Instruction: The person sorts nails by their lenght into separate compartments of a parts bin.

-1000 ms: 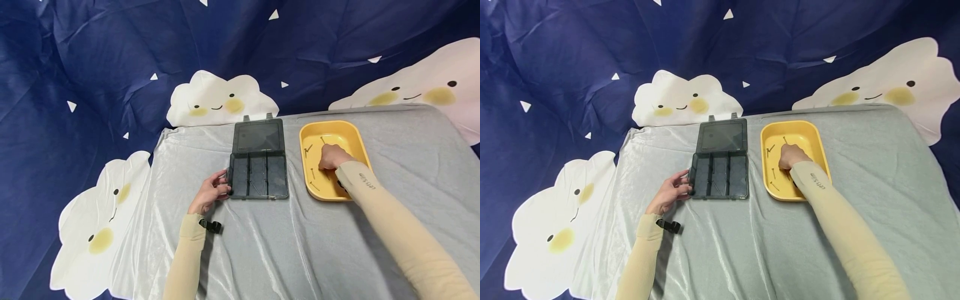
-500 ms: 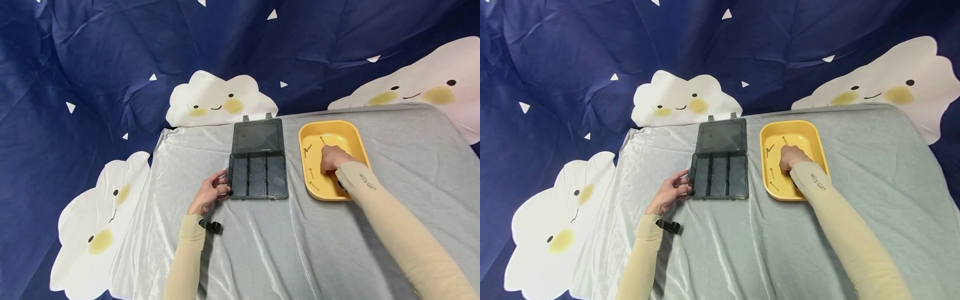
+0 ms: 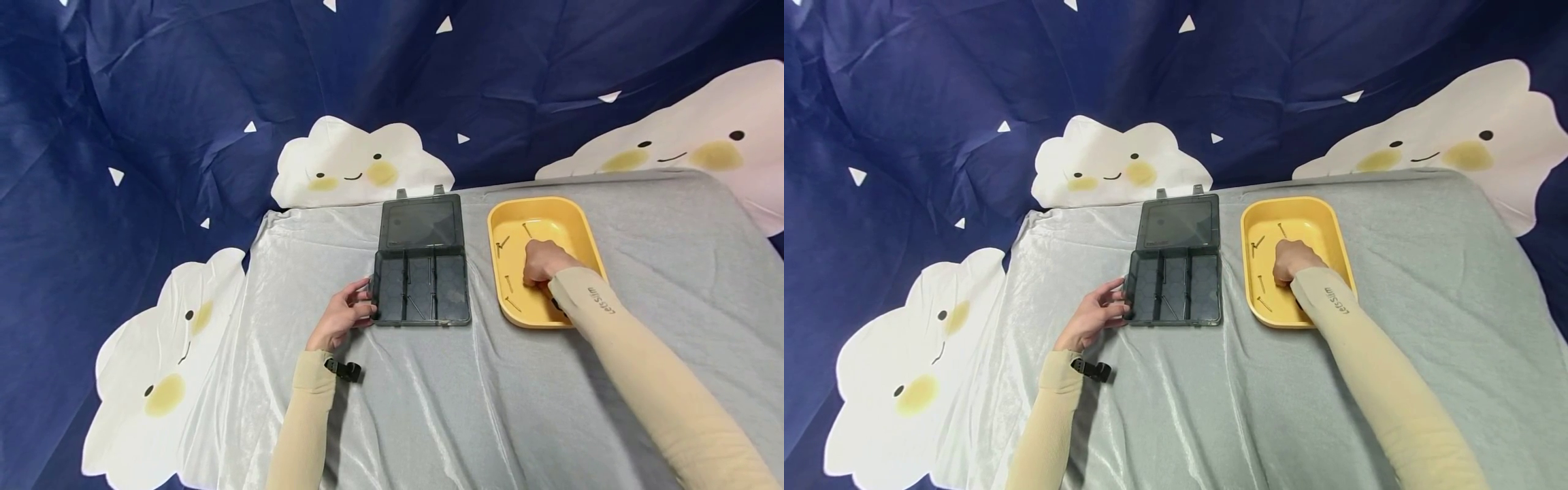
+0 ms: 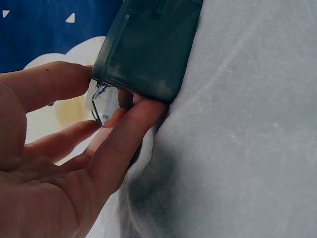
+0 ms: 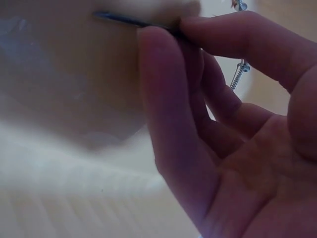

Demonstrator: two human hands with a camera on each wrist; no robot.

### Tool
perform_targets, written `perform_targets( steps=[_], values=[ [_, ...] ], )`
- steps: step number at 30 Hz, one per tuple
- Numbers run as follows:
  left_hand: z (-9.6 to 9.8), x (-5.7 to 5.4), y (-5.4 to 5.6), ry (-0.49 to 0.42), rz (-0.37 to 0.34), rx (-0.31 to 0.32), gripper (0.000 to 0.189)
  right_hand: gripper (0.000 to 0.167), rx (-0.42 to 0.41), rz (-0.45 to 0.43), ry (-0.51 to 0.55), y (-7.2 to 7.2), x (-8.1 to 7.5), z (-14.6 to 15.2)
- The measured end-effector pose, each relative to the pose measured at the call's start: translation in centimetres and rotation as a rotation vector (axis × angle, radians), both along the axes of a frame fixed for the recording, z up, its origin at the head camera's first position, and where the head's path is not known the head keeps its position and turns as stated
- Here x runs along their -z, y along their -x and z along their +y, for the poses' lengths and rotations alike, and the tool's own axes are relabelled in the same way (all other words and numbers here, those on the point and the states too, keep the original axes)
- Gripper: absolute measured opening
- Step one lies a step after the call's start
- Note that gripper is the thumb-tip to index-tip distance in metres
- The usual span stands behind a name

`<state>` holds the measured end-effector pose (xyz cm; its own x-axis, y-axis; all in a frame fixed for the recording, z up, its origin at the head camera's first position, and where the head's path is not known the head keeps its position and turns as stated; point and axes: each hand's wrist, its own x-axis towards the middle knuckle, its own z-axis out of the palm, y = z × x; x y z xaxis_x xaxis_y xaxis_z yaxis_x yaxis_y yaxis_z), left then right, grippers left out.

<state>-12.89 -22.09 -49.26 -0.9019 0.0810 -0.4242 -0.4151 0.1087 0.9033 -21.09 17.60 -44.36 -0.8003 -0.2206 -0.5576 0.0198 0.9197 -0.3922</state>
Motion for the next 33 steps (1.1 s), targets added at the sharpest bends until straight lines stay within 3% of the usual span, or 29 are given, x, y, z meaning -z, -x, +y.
perform_targets(
  steps=[6,17,33],
  values=[
    [0.0,0.0,-0.1,0.006,0.005,0.003,0.070,0.023,0.008,-0.001,-0.060,-0.3,-0.1,0.0],
    [0.0,0.0,-0.1,-0.003,0.004,-0.002,0.070,0.024,0.014,0.035,-0.080,-0.3,-0.1,0.5],
    [0.0,0.1,0.0,0.000,0.004,0.001,0.071,0.012,0.064,0.095,0.153,-0.2,-1.6,1.9]
  ],
)
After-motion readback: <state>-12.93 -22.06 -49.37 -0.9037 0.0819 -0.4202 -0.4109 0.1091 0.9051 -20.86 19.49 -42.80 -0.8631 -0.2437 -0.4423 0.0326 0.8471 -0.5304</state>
